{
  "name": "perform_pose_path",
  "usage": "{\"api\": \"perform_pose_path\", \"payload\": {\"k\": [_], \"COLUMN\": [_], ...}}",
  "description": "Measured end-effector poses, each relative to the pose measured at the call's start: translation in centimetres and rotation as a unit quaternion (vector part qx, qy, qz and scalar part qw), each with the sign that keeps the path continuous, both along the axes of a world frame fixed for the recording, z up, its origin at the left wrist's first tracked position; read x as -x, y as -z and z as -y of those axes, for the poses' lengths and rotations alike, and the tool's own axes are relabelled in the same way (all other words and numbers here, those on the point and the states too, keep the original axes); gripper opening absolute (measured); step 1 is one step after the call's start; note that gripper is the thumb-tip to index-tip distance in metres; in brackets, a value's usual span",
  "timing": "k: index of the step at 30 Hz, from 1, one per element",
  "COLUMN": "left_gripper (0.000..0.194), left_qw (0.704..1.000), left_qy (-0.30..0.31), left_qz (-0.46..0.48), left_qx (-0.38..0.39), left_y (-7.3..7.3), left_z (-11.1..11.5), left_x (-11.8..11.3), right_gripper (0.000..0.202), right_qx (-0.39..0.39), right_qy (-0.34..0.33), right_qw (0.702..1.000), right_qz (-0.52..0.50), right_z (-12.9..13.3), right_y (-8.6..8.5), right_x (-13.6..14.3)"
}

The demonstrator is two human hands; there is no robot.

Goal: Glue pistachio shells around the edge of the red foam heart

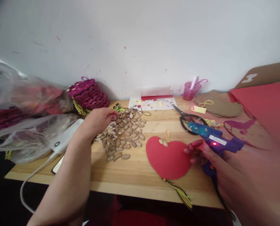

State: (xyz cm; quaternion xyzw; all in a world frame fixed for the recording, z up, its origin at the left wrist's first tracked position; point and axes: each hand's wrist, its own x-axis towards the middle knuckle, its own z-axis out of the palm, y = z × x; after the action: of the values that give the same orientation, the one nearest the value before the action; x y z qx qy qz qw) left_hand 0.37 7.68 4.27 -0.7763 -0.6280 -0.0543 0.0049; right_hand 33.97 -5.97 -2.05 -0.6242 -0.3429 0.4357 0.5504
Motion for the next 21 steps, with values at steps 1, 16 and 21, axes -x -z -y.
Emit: {"api": "perform_pose_path", "payload": {"k": [1, 16, 21], "left_gripper": [0.031, 0.024, 0.027], "left_qw": [1.0, 0.996, 0.996], "left_qy": [-0.026, -0.064, -0.084], "left_qz": [0.002, -0.007, 0.001], "left_qx": [-0.017, 0.056, 0.023], "left_y": [0.1, 0.4, 0.4], "left_z": [0.0, -0.6, -0.7], "left_x": [0.2, 0.8, 0.9], "right_gripper": [0.033, 0.038, 0.033], "right_qx": [0.001, -0.006, -0.018], "right_qy": [-0.001, 0.046, 0.028], "right_qw": [1.0, 0.999, 0.999], "right_qz": [0.002, 0.014, 0.014], "right_z": [0.0, -0.2, -0.1], "right_y": [0.1, -1.2, -0.7], "right_x": [0.0, 0.7, 0.3]}}
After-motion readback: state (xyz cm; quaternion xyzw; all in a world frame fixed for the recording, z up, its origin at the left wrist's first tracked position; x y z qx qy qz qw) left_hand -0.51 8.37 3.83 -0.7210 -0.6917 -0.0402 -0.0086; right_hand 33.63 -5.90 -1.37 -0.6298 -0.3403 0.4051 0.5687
